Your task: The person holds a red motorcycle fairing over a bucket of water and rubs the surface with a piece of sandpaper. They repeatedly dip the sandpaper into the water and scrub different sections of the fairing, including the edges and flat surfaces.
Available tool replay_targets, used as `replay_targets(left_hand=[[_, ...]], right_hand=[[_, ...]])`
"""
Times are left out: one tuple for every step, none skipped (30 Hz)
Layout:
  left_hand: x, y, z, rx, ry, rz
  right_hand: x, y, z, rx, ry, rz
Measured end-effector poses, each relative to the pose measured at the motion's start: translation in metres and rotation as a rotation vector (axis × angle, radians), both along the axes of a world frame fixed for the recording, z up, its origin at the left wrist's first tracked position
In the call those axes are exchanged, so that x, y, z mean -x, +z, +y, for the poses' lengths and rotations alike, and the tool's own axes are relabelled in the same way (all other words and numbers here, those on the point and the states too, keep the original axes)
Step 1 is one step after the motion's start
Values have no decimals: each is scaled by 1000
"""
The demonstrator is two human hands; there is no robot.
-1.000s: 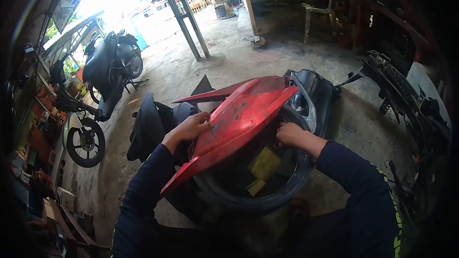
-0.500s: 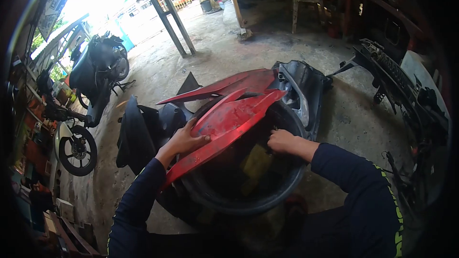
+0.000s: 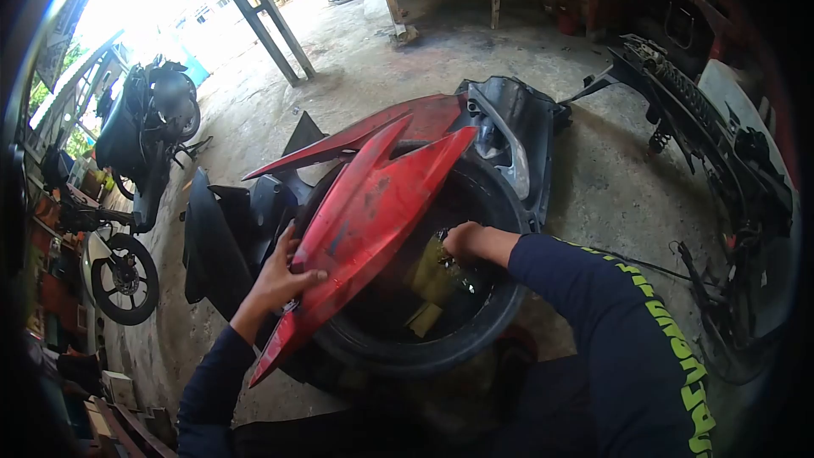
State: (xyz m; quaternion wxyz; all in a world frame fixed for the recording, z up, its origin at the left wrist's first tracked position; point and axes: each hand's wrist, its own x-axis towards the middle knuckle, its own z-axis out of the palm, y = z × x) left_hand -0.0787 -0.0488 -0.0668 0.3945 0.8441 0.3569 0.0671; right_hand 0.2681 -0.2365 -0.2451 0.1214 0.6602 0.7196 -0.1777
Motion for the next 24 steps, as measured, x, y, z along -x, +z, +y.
replay_targets(left_hand=[[9,-3,-5,-68,0,32],[18,-8,-12,-81,5,16],[24,-14,-19,-98,10,-4],[25,-17,-27,-48,38,-108],[26,-19,-29,-119,31,-100],[26,-18,-29,-156,24,-87],[26,-17,-29,-192,19,-77],[25,-16,-29,-192,30,-81],[22,-13,-29,-121,52,-84],[20,-10,-29,-50,73,-88],[20,-9,-30,-51,80,-93],[19,-9,-31,-41,102,-112],[18,-9,-33,-28,122,-130],[17,-7,-34,-89,101,-147],[15,-6,-33,-88,104,-151],[15,-6,-32,-138,100,-170],[15,-6,-32,-186,99,-189],[13,-7,-33,-294,107,-201],[13,-5,-35,-290,113,-201],[12,-1,-37,-362,126,-196],[10,3,-38,-434,139,-189],[9,4,-38,-477,140,-183],[7,6,-37,-477,143,-185],[6,9,-37,-485,134,-164]], right_hand=[[-3,-1,6,84,-141,34],[-8,-1,7,60,-278,87],[-14,-11,9,56,-277,86],[-19,-21,11,-46,-420,116],[-23,-31,13,-148,-561,148],[-22,-31,14,-162,-590,184],[-22,-30,14,-164,-583,182],[-22,-28,11,-130,-583,249],[-21,-17,9,-96,-581,315],[-16,2,6,-40,-602,292],[-18,1,9,-41,-595,288],[-20,2,9,17,-597,256],[-21,1,8,78,-601,224],[-20,0,-1,-14,-612,239],[-21,-5,-3,-14,-610,235],[-22,-11,-6,-64,-581,253],[-25,-15,-8,-111,-549,269],[-27,-19,-8,-106,-544,265],[-28,-24,-7,-88,-518,274],[-30,-28,-6,-74,-492,283],[-27,-26,-5,-71,-488,284],[-26,-23,-5,-91,-455,266],[-27,-19,-6,-114,-425,247],[-22,-8,-5,-114,-422,243]])
